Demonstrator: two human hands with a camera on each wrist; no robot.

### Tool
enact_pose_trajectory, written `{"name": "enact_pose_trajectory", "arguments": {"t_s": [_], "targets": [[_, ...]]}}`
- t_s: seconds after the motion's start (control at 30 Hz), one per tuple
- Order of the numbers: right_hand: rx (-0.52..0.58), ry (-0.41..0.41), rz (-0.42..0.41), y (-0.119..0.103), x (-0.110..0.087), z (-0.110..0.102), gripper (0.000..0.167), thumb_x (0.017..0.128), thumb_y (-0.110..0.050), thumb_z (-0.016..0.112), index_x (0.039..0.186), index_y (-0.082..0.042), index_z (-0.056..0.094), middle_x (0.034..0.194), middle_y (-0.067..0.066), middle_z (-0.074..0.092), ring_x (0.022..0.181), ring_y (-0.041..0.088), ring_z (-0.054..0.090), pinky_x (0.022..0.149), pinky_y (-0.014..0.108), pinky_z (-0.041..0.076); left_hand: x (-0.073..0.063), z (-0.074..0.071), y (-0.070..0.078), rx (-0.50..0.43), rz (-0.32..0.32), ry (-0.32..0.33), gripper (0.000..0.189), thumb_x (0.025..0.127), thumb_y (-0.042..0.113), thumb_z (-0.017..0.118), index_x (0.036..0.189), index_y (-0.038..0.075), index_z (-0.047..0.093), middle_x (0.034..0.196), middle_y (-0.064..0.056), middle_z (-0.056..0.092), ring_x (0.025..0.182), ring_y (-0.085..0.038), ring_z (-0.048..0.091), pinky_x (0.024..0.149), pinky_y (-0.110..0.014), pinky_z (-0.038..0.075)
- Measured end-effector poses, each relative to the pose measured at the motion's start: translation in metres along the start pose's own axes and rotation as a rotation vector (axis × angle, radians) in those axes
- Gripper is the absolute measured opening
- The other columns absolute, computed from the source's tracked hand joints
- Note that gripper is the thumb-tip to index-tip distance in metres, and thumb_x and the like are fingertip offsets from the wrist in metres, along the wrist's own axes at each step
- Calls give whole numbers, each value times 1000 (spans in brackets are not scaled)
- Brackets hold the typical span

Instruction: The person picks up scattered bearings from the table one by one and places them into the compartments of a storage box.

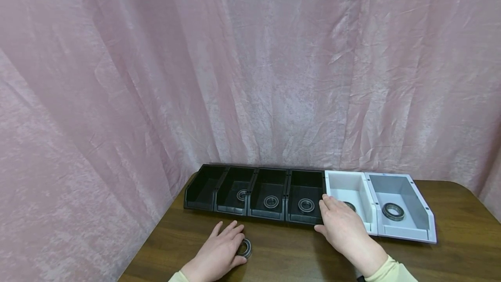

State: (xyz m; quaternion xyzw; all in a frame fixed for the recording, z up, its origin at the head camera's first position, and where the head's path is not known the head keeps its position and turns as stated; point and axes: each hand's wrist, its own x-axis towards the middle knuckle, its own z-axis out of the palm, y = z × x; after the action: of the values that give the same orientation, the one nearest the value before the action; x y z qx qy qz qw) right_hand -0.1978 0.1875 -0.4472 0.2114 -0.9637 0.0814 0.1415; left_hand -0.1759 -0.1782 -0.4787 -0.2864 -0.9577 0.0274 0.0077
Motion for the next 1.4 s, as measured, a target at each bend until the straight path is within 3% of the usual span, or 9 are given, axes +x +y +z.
{"name": "enact_pose_trajectory", "arguments": {"t_s": [0.67,1.1,1.4], "targets": [[9,-17,7,-1,1,-3,66,92,-30,91,132,17,68,145,34,64,137,49,62,115,58,51,1,-4,2,43,6,10,55,100,54,78,132,9,75,154,-12,65,152,-34,52,121,-70,40],[6,-23,10,0,1,-2,65,92,-30,90,133,16,69,145,34,64,137,49,62,115,58,51,-2,-12,-1,75,32,125,50,97,50,83,126,9,75,152,-14,66,150,-36,55,118,-69,43],[5,-7,8,1,1,0,64,92,-30,90,132,16,69,144,34,65,136,49,63,114,58,51,-2,-21,-5,86,32,150,49,96,48,84,124,9,76,152,-14,66,150,-36,54,119,-69,43]]}}
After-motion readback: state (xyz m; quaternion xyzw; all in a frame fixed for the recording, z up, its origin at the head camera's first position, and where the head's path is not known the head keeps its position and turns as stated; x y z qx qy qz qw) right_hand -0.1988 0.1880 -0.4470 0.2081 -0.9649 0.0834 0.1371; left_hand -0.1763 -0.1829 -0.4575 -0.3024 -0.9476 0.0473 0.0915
